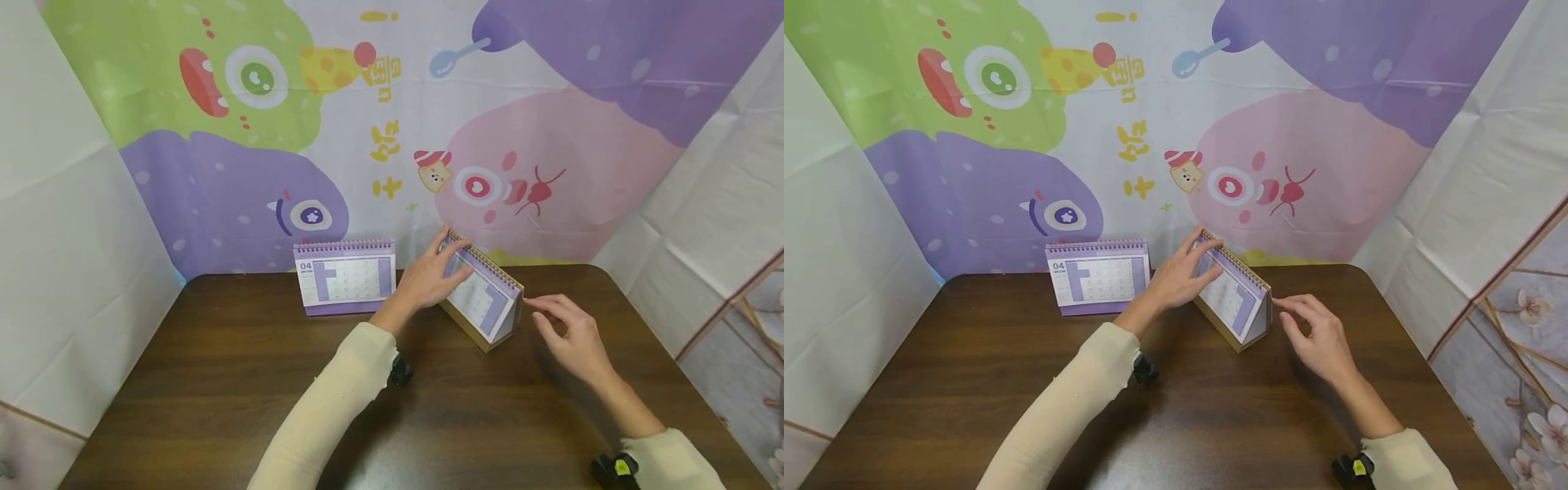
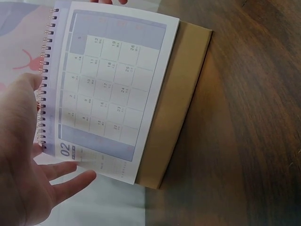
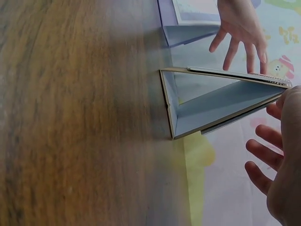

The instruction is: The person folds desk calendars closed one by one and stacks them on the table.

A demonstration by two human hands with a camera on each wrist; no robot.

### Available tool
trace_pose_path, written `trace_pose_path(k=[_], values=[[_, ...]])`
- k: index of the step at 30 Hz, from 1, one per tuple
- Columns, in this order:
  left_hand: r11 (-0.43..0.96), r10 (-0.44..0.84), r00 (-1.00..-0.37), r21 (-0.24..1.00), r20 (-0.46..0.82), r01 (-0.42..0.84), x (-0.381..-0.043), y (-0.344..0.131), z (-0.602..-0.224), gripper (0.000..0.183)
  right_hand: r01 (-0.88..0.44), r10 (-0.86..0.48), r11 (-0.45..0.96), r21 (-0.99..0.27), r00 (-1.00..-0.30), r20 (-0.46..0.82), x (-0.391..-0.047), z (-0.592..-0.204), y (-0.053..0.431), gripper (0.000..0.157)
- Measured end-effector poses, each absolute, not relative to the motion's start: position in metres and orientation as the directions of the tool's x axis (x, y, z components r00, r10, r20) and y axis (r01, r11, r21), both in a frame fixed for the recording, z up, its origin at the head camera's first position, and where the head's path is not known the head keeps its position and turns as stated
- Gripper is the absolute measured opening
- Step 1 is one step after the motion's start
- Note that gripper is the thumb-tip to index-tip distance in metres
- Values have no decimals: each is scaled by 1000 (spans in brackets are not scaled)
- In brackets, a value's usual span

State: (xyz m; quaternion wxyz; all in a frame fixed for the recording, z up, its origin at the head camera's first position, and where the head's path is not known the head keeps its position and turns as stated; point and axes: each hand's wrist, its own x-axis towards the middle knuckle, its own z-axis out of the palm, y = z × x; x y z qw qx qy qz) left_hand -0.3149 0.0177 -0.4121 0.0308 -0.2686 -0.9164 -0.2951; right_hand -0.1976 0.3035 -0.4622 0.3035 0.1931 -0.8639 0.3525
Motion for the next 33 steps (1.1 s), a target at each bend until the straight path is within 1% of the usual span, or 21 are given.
trace_pose_path(k=[3,8,10,15,22,33], values=[[685,475,-854,521,212,510,-314,18,-412,63,-548,-124,700,-458,-724,678,-198,-462,304,30],[680,479,-852,522,214,514,-314,18,-412,64,-543,-122,726,-422,-706,698,-199,-462,306,38],[677,482,-850,525,214,516,-314,18,-412,64,-530,-106,725,-440,-717,689,-199,-463,305,36],[674,486,-847,524,217,521,-314,18,-412,65,-501,-60,676,-540,-768,638,-197,-463,303,22],[672,482,-847,526,225,522,-315,18,-412,65,-501,-62,621,-603,-798,599,-196,-465,301,23],[670,481,-849,533,219,517,-314,19,-411,65,-465,-36,596,-655,-830,557,-194,-469,297,20]])
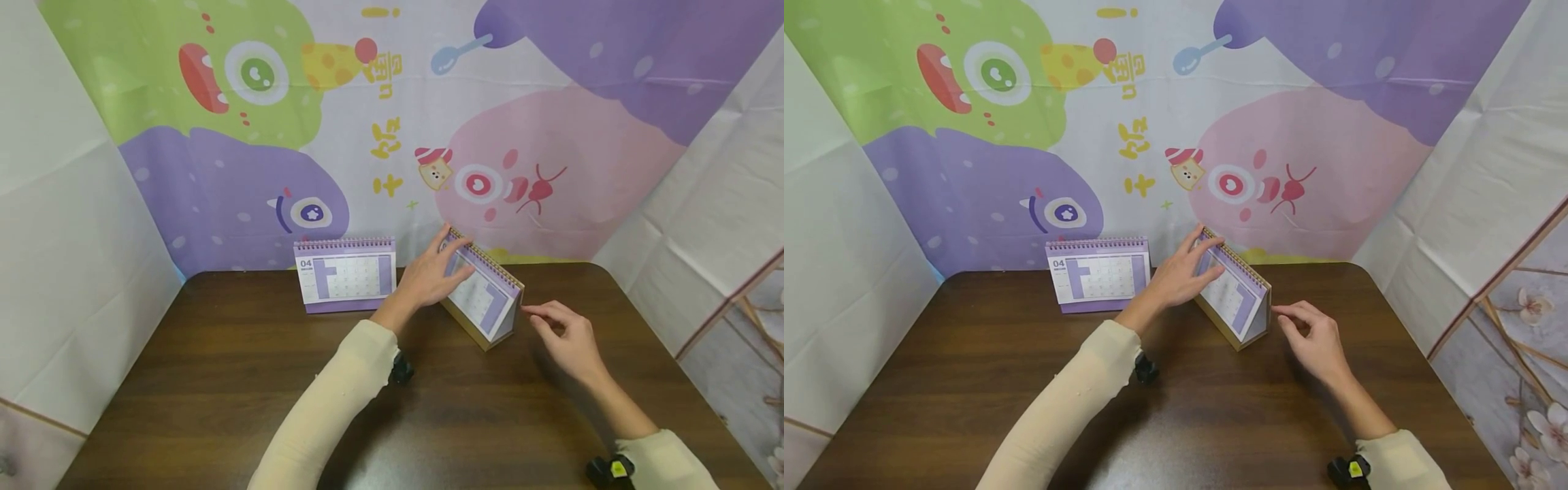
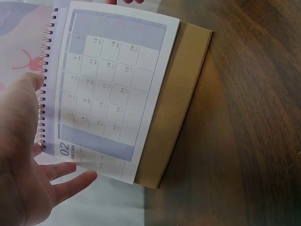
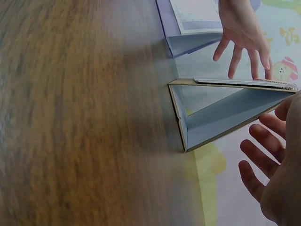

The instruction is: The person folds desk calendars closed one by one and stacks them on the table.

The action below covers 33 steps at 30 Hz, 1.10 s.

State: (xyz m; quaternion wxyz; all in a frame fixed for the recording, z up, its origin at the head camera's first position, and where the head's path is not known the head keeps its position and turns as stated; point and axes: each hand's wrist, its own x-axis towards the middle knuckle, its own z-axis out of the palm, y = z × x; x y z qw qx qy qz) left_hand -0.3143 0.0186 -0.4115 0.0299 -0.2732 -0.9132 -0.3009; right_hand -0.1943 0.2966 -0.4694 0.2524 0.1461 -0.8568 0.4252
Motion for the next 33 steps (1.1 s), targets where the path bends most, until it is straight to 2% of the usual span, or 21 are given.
trace_pose_path(k=[11,33], values=[[665,485,-846,534,223,522,-316,20,-413,66,-419,1,548,-724,-865,502,-196,-472,297,19],[669,482,-847,529,226,522,-317,19,-414,65,-389,24,573,-722,-872,489,-194,-473,295,20]])
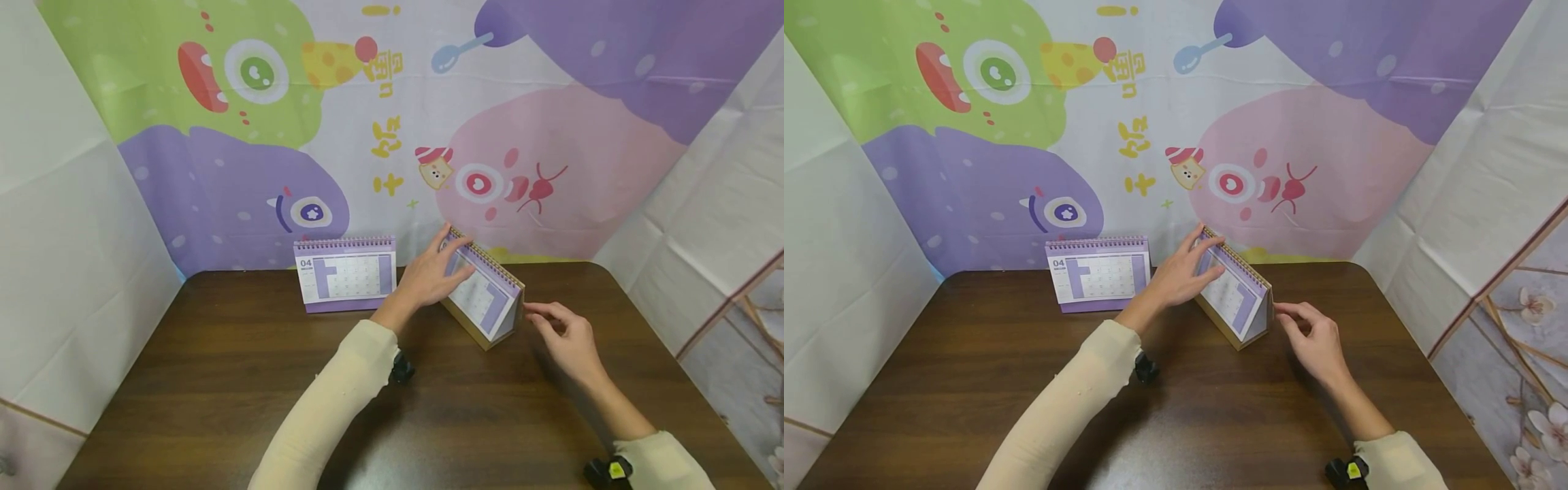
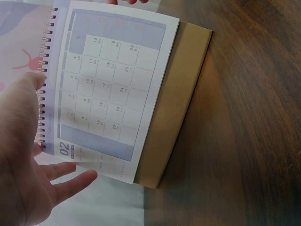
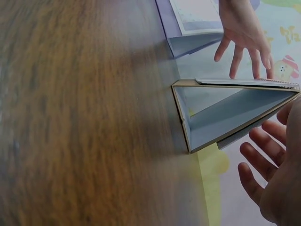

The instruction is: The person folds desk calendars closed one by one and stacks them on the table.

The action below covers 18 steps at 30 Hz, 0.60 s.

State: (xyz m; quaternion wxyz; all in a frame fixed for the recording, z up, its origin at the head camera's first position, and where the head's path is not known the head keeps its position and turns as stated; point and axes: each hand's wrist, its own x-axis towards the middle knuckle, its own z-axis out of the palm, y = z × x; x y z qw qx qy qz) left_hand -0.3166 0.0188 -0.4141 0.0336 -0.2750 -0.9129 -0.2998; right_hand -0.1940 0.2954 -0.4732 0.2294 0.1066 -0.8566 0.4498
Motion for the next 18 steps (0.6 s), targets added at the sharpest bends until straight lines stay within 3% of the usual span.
trace_pose_path(k=[18], values=[[664,477,-852,546,216,511,-316,19,-413,66,-394,48,557,-731,-863,503,-192,-475,296,25]])
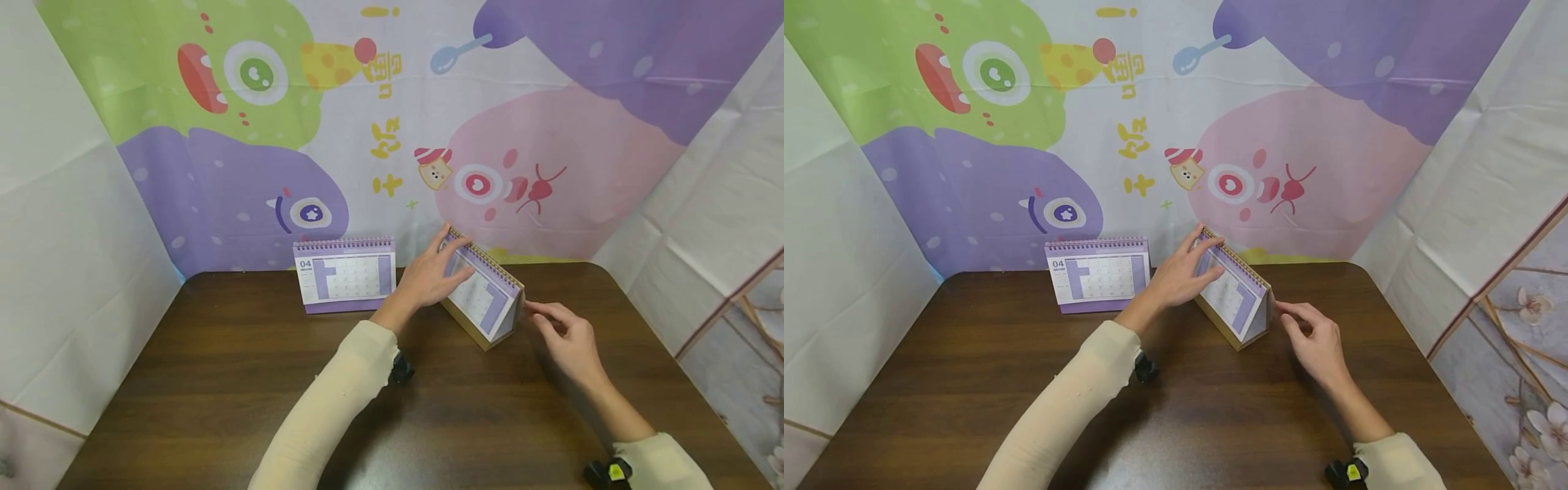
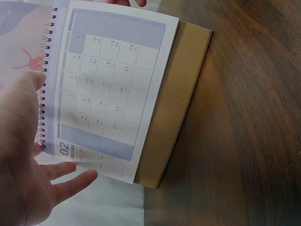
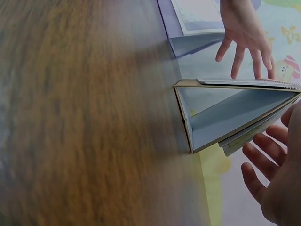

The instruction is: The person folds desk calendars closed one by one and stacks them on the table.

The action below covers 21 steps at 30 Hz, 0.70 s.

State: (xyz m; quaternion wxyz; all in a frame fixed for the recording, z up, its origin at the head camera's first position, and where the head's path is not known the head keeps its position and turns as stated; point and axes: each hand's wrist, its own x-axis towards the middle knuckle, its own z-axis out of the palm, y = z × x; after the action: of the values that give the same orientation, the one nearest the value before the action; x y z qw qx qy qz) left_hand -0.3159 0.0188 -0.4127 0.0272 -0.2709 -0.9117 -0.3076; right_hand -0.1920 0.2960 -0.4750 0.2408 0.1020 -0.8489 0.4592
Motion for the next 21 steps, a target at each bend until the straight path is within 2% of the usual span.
trace_pose_path(k=[7,21], values=[[668,477,-853,544,212,508,-316,18,-413,66,-377,80,510,-773,-874,479,-191,-474,295,31],[671,477,-852,538,215,511,-314,18,-412,66,-336,125,451,-827,-893,432,-192,-471,291,30]])
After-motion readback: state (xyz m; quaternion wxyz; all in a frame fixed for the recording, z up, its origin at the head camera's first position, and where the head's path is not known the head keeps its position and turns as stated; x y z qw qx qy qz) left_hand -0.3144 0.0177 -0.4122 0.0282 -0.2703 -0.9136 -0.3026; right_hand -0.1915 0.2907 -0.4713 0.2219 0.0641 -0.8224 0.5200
